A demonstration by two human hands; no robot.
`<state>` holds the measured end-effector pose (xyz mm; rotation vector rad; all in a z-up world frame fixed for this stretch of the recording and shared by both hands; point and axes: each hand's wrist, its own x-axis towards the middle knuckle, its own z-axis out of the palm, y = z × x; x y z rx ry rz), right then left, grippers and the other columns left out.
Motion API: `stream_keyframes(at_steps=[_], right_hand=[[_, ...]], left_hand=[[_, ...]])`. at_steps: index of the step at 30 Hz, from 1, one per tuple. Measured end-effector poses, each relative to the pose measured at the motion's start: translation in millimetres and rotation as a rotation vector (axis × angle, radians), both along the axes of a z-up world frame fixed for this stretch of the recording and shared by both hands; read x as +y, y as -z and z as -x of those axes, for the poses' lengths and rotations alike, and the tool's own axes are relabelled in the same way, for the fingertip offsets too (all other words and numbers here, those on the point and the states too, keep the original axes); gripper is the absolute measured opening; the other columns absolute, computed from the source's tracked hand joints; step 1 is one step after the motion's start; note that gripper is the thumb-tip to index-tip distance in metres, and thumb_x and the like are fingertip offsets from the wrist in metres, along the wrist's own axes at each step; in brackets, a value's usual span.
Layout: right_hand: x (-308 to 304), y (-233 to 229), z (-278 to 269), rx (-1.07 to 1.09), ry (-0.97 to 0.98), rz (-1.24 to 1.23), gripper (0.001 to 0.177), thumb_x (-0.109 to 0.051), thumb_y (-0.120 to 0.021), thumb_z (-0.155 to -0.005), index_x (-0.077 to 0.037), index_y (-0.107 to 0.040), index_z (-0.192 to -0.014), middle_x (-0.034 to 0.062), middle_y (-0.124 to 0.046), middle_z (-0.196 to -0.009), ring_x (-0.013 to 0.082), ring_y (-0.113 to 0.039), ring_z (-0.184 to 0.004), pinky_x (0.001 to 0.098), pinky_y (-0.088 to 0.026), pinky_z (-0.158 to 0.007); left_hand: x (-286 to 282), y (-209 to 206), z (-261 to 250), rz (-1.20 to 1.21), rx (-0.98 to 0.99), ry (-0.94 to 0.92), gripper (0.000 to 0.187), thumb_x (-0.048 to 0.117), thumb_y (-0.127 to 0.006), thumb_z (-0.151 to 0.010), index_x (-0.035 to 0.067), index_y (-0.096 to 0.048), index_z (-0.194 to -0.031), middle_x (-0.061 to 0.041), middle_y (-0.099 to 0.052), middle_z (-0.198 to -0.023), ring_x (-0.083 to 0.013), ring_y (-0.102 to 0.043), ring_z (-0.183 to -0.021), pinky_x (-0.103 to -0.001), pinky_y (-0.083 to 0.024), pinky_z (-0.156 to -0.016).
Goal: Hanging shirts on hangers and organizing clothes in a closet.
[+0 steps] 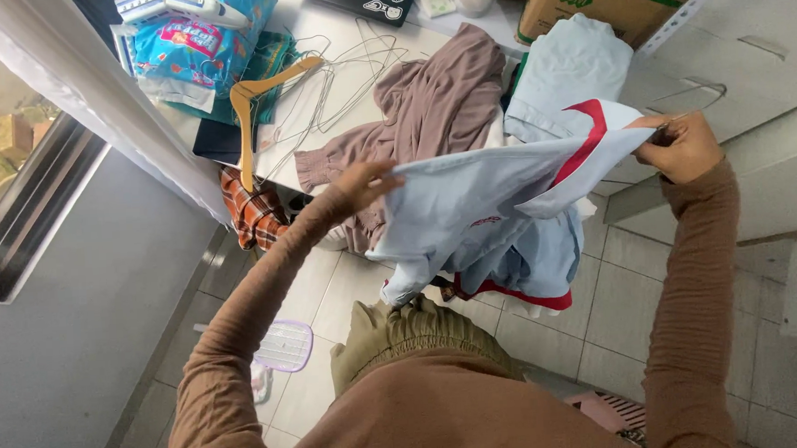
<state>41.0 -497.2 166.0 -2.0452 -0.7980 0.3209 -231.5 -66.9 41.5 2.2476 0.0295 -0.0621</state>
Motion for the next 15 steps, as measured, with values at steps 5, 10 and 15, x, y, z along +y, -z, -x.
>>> stream_keyframes(at_steps=[5,10,15], right_hand=[[9,3,6,0.005,0.012,0.058,0.016,-0.004,-0.068,-0.097,0.002,-0.077,-0.110,0.0059,-0.069,-0.083,0.0099,-0.057,-0.071,0.0268,-0.046,-0.063],[41,15,10,0.028,0.030,-0.078,0.017,-0.005,-0.069,-0.095,0.003,-0.076,-0.109,0.0036,-0.071,-0.084,0.0084,-0.060,-0.070,0.0255,-0.048,-0.060],[101,4,49,0.083,-0.173,-0.118,0.014,-0.004,-0.073,-0.093,0.004,-0.076,-0.104,0.0010,-0.069,-0.084,0.0046,-0.059,-0.073,0.0223,-0.047,-0.061]], left_hand=[[17,-77,26,-0.347,-0.062,-0.129,0.035,0.049,-0.061,-0.104,0.015,-0.066,-0.113,-0.012,-0.074,-0.098,-0.0234,-0.071,-0.094,-0.041,-0.058,-0.086],[6,-86,10,-0.537,-0.158,-0.164,0.033,0.046,-0.061,-0.106,0.016,-0.064,-0.120,-0.009,-0.071,-0.110,-0.0246,-0.068,-0.106,-0.048,-0.048,-0.107],[-67,-102,-28,-0.487,-0.736,0.029,0.060,0.044,-0.063,-0.101,0.007,-0.048,-0.145,-0.016,-0.056,-0.141,-0.0297,-0.054,-0.134,-0.054,-0.027,-0.121]])
